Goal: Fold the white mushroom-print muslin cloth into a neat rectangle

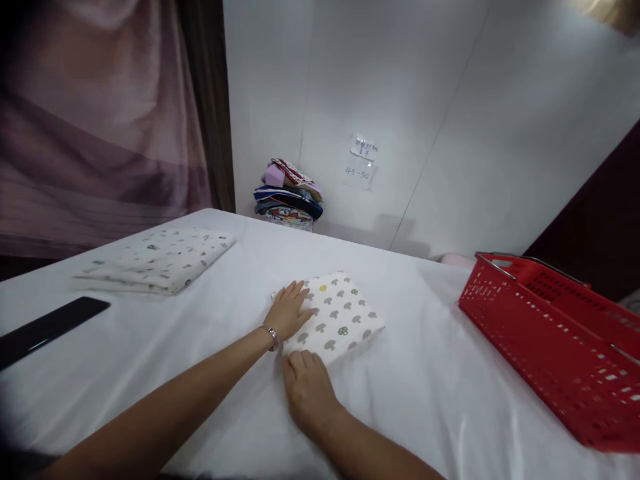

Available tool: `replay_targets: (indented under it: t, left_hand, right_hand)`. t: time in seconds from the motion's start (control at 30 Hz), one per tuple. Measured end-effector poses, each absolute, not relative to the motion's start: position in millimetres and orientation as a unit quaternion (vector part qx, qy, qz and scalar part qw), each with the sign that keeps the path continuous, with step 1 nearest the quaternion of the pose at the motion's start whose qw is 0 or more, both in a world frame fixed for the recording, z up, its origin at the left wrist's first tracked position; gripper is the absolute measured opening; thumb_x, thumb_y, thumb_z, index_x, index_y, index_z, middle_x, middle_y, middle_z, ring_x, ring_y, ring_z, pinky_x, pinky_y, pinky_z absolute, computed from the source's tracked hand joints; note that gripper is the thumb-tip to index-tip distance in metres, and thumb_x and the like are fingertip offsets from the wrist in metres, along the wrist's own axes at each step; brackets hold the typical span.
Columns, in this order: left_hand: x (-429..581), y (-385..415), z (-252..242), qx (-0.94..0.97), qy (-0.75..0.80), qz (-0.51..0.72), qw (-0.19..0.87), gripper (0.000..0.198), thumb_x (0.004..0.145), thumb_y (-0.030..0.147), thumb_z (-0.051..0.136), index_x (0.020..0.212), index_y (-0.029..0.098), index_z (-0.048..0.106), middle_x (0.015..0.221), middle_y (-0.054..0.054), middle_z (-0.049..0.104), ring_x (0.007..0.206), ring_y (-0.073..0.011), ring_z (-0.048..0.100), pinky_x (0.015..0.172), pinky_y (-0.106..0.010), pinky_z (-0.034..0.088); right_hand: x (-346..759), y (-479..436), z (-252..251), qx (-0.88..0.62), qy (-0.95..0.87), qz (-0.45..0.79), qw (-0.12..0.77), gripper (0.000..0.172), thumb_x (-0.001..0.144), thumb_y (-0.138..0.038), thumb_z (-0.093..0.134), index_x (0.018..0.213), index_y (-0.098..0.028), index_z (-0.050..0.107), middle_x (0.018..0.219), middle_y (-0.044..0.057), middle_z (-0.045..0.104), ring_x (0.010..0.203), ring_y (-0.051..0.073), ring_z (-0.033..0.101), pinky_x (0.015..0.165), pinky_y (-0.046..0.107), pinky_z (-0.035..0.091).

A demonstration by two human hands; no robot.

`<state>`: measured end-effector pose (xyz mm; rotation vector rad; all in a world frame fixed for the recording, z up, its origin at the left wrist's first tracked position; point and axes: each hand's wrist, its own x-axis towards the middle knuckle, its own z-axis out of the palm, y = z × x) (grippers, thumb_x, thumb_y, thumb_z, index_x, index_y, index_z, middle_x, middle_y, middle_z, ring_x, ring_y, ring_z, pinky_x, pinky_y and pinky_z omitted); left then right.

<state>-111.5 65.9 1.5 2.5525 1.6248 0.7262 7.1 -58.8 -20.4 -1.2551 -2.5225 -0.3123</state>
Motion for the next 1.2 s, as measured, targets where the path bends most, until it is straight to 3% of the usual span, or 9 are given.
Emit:
replay_targets:
  t: [0.1, 0.23, 0.37, 0.47, 0.53, 0.63, 0.83, 1.03, 1.2]
  left_hand:
    - [-105.7, 69.3, -14.2, 0.805, 0.568, 0.168, 0.029, 0.063, 0.084, 0.055, 0.036, 0.128, 0.01, 0.042, 0.141, -0.017, 0.031, 0.132, -0.0313, 0.022, 0.105, -0.047, 0.019]
    - [-109.0, 73.0, -24.0, 0.806, 0.567, 0.168, 0.001, 0.065, 0.084, 0.057, 0.031, 0.129, 0.011, 0.041, 0.142, -0.016, 0.03, 0.133, -0.0302, 0.02, 0.106, -0.047, 0.017]
    - [-112.9, 73.9, -24.4, 0.812, 0.558, 0.167, -0.01, 0.066, 0.085, 0.058, 0.029, 0.13, 0.012, 0.041, 0.142, -0.015, 0.031, 0.133, -0.0291, 0.022, 0.106, -0.046, 0.019]
    - [-117.8, 73.8, -25.7, 0.815, 0.555, 0.168, -0.006, 0.066, 0.084, 0.058, 0.029, 0.132, 0.014, 0.039, 0.143, -0.012, 0.029, 0.133, -0.0266, 0.021, 0.107, -0.044, 0.018]
    - [-121.4, 73.2, -26.6, 0.816, 0.552, 0.17, 0.0, 0.065, 0.084, 0.058, 0.031, 0.132, 0.015, 0.038, 0.144, -0.011, 0.028, 0.134, -0.0254, 0.02, 0.108, -0.043, 0.018]
    - [-124.1, 70.9, -26.0, 0.819, 0.546, 0.178, 0.007, 0.063, 0.084, 0.057, 0.034, 0.132, 0.017, 0.038, 0.144, -0.011, 0.028, 0.134, -0.0251, 0.02, 0.108, -0.044, 0.019]
    - [-120.8, 66.6, -22.9, 0.809, 0.563, 0.17, 0.005, 0.065, 0.083, 0.057, 0.035, 0.132, 0.014, 0.039, 0.144, -0.011, 0.028, 0.134, -0.025, 0.019, 0.109, -0.043, 0.016]
    - [-121.6, 66.8, -25.8, 0.809, 0.561, 0.175, 0.01, 0.061, 0.083, 0.056, 0.036, 0.132, 0.019, 0.039, 0.144, -0.009, 0.028, 0.134, -0.0239, 0.019, 0.109, -0.043, 0.014]
    - [-123.5, 66.4, -28.8, 0.814, 0.553, 0.177, 0.028, 0.059, 0.083, 0.053, 0.039, 0.133, 0.021, 0.038, 0.145, -0.007, 0.028, 0.135, -0.0234, 0.017, 0.109, -0.044, 0.014]
  right_hand:
    - [15.3, -69.3, -11.9, -0.427, -0.886, -0.071, 0.165, 0.015, 0.081, -0.011, 0.045, 0.09, -0.018, 0.055, 0.09, 0.005, 0.055, 0.08, 0.019, 0.047, 0.068, 0.031, 0.034]
    - [31.8, -64.3, 22.5, -0.368, -0.903, 0.043, 0.219, 0.016, 0.082, -0.015, 0.042, 0.086, -0.02, 0.057, 0.093, 0.002, 0.059, 0.086, 0.015, 0.05, 0.076, 0.03, 0.038]
    - [55.5, -21.5, 51.2, -0.427, -0.859, 0.042, 0.281, 0.027, 0.088, -0.02, 0.035, 0.105, -0.02, 0.057, 0.11, 0.006, 0.059, 0.104, 0.016, 0.049, 0.09, 0.032, 0.037]
    - [77.5, 12.9, 43.0, -0.553, -0.811, 0.027, 0.187, 0.041, 0.088, -0.034, 0.04, 0.125, -0.017, 0.046, 0.136, 0.011, 0.04, 0.128, 0.022, 0.028, 0.103, 0.04, 0.023]
    - [90.0, 25.4, 26.7, -0.607, -0.787, 0.047, 0.101, 0.05, 0.089, -0.042, 0.036, 0.132, -0.016, 0.039, 0.143, 0.011, 0.03, 0.133, 0.023, 0.018, 0.106, 0.044, 0.015]
    - [100.8, 28.3, 5.6, -0.624, -0.777, 0.059, 0.06, 0.055, 0.091, -0.045, 0.027, 0.136, -0.016, 0.031, 0.146, 0.01, 0.022, 0.136, 0.022, 0.01, 0.107, 0.044, 0.007]
    - [92.7, 36.2, 16.7, -0.62, -0.775, 0.114, 0.053, 0.059, 0.088, -0.05, 0.03, 0.137, -0.019, 0.03, 0.148, 0.01, 0.017, 0.136, 0.024, 0.007, 0.107, 0.045, 0.007]
    - [67.0, 98.0, 34.7, -0.561, -0.819, 0.039, 0.112, 0.064, 0.088, -0.053, 0.026, 0.141, -0.018, 0.019, 0.15, 0.006, 0.009, 0.137, 0.02, -0.001, 0.108, 0.041, 0.003]
    - [78.8, 139.8, 8.4, -0.637, -0.762, 0.104, 0.043, 0.069, 0.087, -0.057, 0.021, 0.142, -0.016, 0.017, 0.149, 0.006, 0.012, 0.136, 0.021, 0.003, 0.106, 0.046, 0.008]
